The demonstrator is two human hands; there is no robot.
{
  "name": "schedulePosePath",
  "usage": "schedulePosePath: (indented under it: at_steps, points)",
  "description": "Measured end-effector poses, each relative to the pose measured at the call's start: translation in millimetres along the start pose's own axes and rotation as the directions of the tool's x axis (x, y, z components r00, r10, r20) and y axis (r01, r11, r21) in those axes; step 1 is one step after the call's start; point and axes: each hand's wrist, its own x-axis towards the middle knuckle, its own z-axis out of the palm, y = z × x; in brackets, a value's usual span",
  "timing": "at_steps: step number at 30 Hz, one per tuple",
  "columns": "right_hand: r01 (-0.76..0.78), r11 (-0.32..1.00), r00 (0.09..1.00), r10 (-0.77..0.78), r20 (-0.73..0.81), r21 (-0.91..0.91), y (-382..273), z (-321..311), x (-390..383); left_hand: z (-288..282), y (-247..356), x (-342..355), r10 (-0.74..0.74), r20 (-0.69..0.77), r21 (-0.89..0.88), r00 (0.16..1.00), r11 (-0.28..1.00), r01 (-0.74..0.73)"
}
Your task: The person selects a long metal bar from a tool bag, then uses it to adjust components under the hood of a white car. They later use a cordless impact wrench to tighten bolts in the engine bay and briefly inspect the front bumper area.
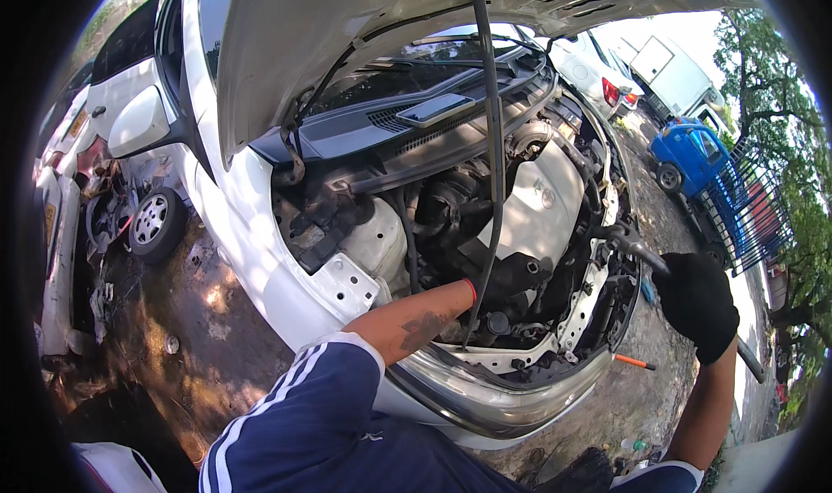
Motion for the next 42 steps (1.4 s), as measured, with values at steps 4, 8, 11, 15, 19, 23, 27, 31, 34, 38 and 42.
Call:
schedulePosePath:
  at_steps: [4, 8, 11, 15, 19, 23, 27, 31, 34, 38, 42]
  points:
    - [-0.154, 0.980, 0.979, 0.168, -0.112, 0.127, -1.2, -32.0, 22.1, 13.4, 24.2, -17.0, 0.033, 0.155, 0.130, 0.987, 0.990, -0.054]
    - [0.422, 0.902, 0.856, -0.430, -0.287, -0.091, -21.1, 23.9, 77.2, -2.4, 25.9, -22.4, 0.012, 0.189, 0.223, 0.982, 0.973, -0.055]
    - [0.495, 0.842, 0.851, -0.519, -0.073, -0.215, -31.4, 78.5, 127.8, 0.3, 27.7, -25.8, 0.051, 0.168, 0.138, 0.984, 0.988, -0.074]
    - [0.553, 0.826, 0.831, -0.556, -0.004, 0.103, -66.9, 119.3, 215.0, -15.5, 36.8, -35.3, 0.065, 0.136, 0.269, 0.989, 0.958, -0.100]
    - [0.674, 0.737, 0.726, -0.649, -0.226, 0.049, -74.1, 167.9, 278.8, -30.1, 56.1, -47.7, 0.064, 0.114, 0.243, 0.991, 0.966, -0.090]
    - [0.792, 0.590, 0.578, -0.807, -0.119, -0.156, -116.5, 169.8, 320.5, -51.0, 89.3, -68.0, -0.040, 0.173, 0.413, 0.984, 0.910, -0.035]
    - [0.795, 0.598, 0.577, -0.797, -0.177, -0.101, -128.3, 200.2, 350.7, -22.7, 40.4, -38.6, 0.041, 0.075, 0.498, 0.996, 0.864, -0.073]
    - [0.721, 0.689, 0.686, -0.725, -0.062, -0.072, -124.1, 212.8, 362.3, -11.0, 24.3, -13.7, 0.021, 0.139, 0.573, 0.990, 0.814, -0.097]
    - [0.794, 0.604, 0.604, -0.769, -0.207, 0.073, -130.9, 218.9, 379.9, -27.2, 35.0, -17.7, -0.044, 0.143, 0.581, 0.989, 0.812, -0.048]
    - [0.719, 0.672, 0.689, -0.656, -0.308, 0.176, -124.7, 222.9, 369.2, -33.8, 43.2, -14.1, -0.076, 0.173, 0.595, 0.982, 0.802, -0.042]
    - [0.692, 0.682, 0.699, -0.553, -0.454, 0.235, -120.1, 201.4, 310.7, -41.6, 46.7, -15.1, -0.094, 0.202, 0.594, 0.975, 0.803, -0.045]
